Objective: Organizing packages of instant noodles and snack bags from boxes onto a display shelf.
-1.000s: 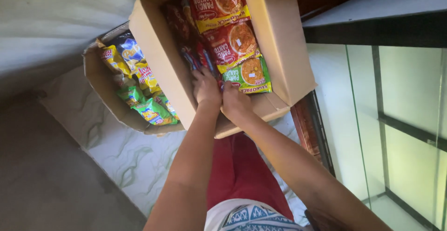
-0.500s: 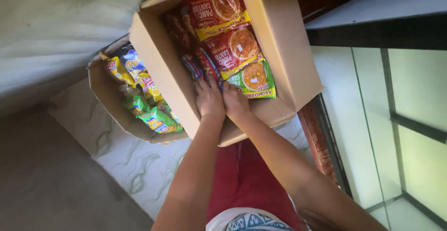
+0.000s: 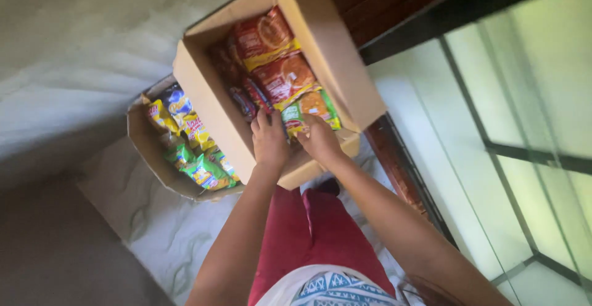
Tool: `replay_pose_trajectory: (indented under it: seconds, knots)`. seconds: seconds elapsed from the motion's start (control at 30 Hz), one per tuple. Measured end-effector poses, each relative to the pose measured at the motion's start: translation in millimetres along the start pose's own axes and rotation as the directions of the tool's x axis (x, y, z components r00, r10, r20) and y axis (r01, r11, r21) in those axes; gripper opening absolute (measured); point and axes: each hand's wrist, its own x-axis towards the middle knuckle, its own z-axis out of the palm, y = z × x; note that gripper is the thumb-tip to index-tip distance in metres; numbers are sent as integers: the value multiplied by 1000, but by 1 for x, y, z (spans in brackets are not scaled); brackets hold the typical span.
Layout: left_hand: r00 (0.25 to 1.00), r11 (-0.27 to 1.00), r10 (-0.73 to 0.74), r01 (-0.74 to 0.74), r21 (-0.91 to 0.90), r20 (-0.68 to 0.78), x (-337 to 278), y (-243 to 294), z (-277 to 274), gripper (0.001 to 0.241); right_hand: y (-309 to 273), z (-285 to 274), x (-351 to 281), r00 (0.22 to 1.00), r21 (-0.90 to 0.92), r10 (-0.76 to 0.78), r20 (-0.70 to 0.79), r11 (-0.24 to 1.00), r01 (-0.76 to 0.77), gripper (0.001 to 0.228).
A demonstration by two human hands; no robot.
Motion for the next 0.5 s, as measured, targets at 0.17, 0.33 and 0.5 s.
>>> replay_pose_trajectory:
  seconds: [0.17, 0.33, 0.5]
  knots:
    - [942, 932, 168, -248, -265, -292, -42, 47, -40, 55, -17, -66, -36, 976, 244, 14, -217, 969, 41, 37]
    - [907, 783, 258, -399, -477, -334, -76, 142, -125, 41, -81, -196, -91, 890, 321, -52, -453, 922, 217, 31]
    - [802, 646, 365, -584, -492, -472, -108, 235, -205, 37, -150, -324, -162, 804, 309, -51, -592, 907, 285, 29]
